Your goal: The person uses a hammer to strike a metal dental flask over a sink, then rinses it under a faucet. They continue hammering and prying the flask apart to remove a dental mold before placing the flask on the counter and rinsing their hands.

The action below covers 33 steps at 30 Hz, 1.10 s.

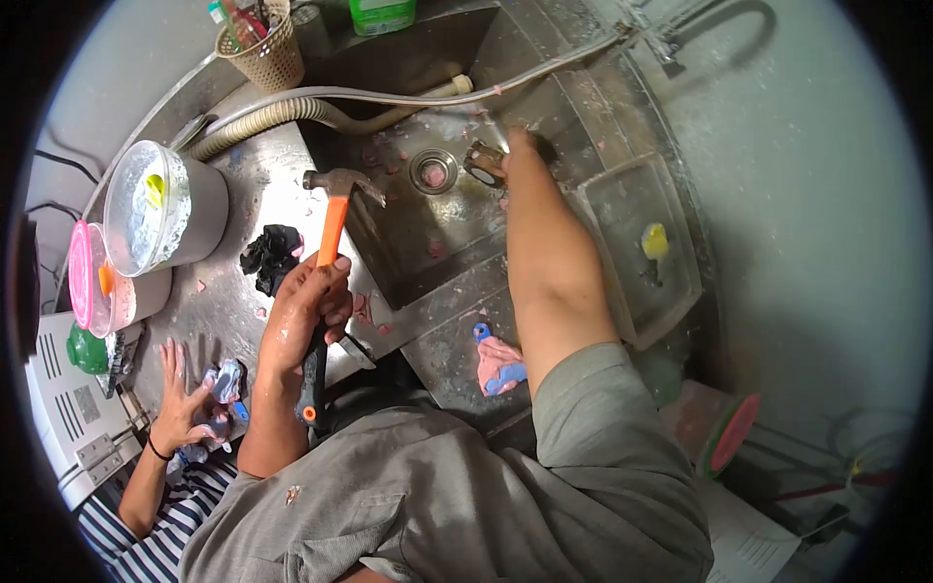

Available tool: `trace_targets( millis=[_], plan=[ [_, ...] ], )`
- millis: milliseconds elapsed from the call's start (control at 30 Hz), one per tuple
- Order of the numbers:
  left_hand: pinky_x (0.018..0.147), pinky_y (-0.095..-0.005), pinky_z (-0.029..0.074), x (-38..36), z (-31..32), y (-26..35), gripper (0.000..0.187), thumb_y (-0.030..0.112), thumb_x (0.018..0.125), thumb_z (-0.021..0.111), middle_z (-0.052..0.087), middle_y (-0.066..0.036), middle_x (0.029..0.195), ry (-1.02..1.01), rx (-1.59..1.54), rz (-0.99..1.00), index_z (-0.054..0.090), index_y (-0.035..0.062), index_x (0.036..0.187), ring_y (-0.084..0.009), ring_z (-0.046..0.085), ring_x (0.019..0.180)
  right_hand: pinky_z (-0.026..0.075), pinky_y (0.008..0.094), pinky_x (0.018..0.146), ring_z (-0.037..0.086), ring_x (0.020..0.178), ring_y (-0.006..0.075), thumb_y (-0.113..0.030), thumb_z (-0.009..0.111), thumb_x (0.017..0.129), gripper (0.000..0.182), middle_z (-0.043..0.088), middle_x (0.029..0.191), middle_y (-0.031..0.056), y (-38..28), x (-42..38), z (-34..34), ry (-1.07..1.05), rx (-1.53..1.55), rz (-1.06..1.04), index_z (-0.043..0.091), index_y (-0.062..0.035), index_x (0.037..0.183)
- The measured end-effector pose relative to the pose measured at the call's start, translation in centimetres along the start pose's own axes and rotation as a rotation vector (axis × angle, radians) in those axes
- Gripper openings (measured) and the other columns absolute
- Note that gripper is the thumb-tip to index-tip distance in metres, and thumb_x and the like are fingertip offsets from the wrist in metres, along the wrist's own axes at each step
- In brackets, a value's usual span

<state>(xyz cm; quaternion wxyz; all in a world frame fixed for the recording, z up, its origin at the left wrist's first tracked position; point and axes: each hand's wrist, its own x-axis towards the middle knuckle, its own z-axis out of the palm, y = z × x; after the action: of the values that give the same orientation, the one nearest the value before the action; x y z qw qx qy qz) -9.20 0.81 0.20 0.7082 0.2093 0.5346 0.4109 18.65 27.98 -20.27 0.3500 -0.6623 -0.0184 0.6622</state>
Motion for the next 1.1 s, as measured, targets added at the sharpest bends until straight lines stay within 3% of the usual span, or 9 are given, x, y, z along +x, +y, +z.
trace_targets(
  millis=[67, 100, 167, 200, 300, 467, 567, 633, 1100],
  plan=[
    [0.037, -0.0206, 0.033, 0.1, -0.3, -0.4, 0.026, 0.028, 0.091, 0.06, 0.035, 0.004, 0.057, 0.02, -0.015, -0.013, 0.046, 0.0089, 0.081, -0.0073, 0.04, 0.048, 0.038, 0.0584, 0.1, 0.044, 0.126, 0.04, -0.047, 0.07, 0.075, 0.078, 0.047, 0.137, 0.0198, -0.9, 4.6, -0.4, 0.263, -0.856, -0.273, 0.041, -0.0094, 0.137],
    [0.037, -0.0205, 0.033, 0.2, -0.4, -0.7, 0.024, 0.028, 0.091, 0.06, 0.035, 0.004, 0.058, 0.023, -0.029, -0.028, 0.047, 0.0084, 0.084, -0.0071, 0.04, 0.048, 0.038, 0.0584, 0.1, 0.044, 0.126, 0.04, -0.047, 0.07, 0.075, 0.078, 0.047, 0.137, 0.0198, -0.2, 4.6, 0.3, 0.256, -0.85, -0.266, 0.041, -0.0094, 0.137],
    [0.037, -0.0204, 0.033, 0.6, -0.7, -1.3, 0.023, 0.027, 0.091, 0.06, 0.035, 0.004, 0.058, 0.028, -0.042, -0.036, 0.049, 0.0077, 0.087, -0.007, 0.04, 0.048, 0.041, 0.0519, 0.1, 0.05, 0.123, 0.0361, -0.041, 0.079, 0.068, 0.089, 0.047, 0.138, 0.0205, 2.5, 3.4, 1.7, 0.314, -1.735, -0.52, 0.036, -0.0176, 0.143],
    [0.037, -0.0206, 0.033, 0.6, -0.8, -1.4, 0.022, 0.026, 0.091, 0.06, 0.036, 0.004, 0.057, 0.04, -0.059, -0.045, 0.049, 0.0069, 0.089, -0.0072, 0.041, 0.048, 0.046, 0.0429, 0.097, 0.055, 0.118, 0.034, -0.032, 0.083, 0.063, 0.089, 0.052, 0.132, 0.0192, 4.3, -0.6, 2.6, 0.593, -1.949, -0.579, 0.039, -0.0164, 0.138],
    [0.037, -0.0211, 0.034, 0.5, -0.8, -1.7, 0.021, 0.024, 0.091, 0.06, 0.038, 0.003, 0.057, 0.058, -0.078, -0.036, 0.049, 0.0059, 0.091, -0.0072, 0.041, 0.048, 0.047, 0.0418, 0.095, 0.055, 0.116, 0.0373, -0.028, 0.086, 0.057, 0.089, 0.056, 0.126, 0.0193, 3.4, 8.9, -1.5, 0.161, -1.825, -0.615, 0.041, -0.0146, 0.133],
    [0.037, -0.0211, 0.035, 0.2, -0.5, -1.9, 0.02, 0.023, 0.091, 0.061, 0.039, 0.003, 0.057, 0.023, -0.101, -0.051, 0.05, 0.0072, 0.088, -0.0072, 0.041, 0.047, 0.049, 0.0415, 0.092, 0.058, 0.112, 0.0325, -0.021, 0.084, 0.056, 0.084, 0.059, 0.119, 0.0191, 3.6, 4.9, -0.9, 0.292, -1.696, -0.543, 0.042, -0.0118, 0.128],
    [0.037, -0.0203, 0.033, -0.1, -0.1, -1.4, 0.021, 0.025, 0.091, 0.061, 0.037, 0.004, 0.057, -0.012, -0.085, -0.032, 0.05, 0.0073, 0.088, -0.007, 0.04, 0.046, 0.05, 0.0403, 0.089, 0.06, 0.109, 0.0295, -0.016, 0.083, 0.054, 0.08, 0.061, 0.115, 0.0177, 3.1, 2.7, -1.2, 0.614, -1.722, -0.713, 0.047, -0.007, 0.125],
    [0.036, -0.0196, 0.031, -0.3, 0.3, -1.2, 0.022, 0.027, 0.091, 0.06, 0.034, 0.004, 0.057, -0.027, -0.08, -0.013, 0.049, 0.0074, 0.089, -0.0068, 0.039, 0.046, 0.046, 0.0342, 0.098, 0.055, 0.119, 0.0295, -0.022, 0.087, 0.054, 0.092, 0.053, 0.131, 0.0181, 1.7, 3.5, -2.4, 0.23, -1.438, -0.39, 0.043, -0.0074, 0.134],
    [0.035, -0.0198, 0.031, -0.4, -1.5, -1.4, 0.021, 0.025, 0.091, 0.061, 0.032, 0.005, 0.057, 0.064, -0.146, 0.01, 0.05, 0.0077, 0.091, -0.0064, 0.038, 0.045, 0.042, 0.0362, 0.102, 0.05, 0.124, 0.0326, -0.017, 0.087, 0.054, 0.106, 0.053, 0.131, 0.0205, 2.8, 5.2, -4.0, 0.18, -1.497, -0.432, 0.029, -0.0047, 0.142]
  ],
)
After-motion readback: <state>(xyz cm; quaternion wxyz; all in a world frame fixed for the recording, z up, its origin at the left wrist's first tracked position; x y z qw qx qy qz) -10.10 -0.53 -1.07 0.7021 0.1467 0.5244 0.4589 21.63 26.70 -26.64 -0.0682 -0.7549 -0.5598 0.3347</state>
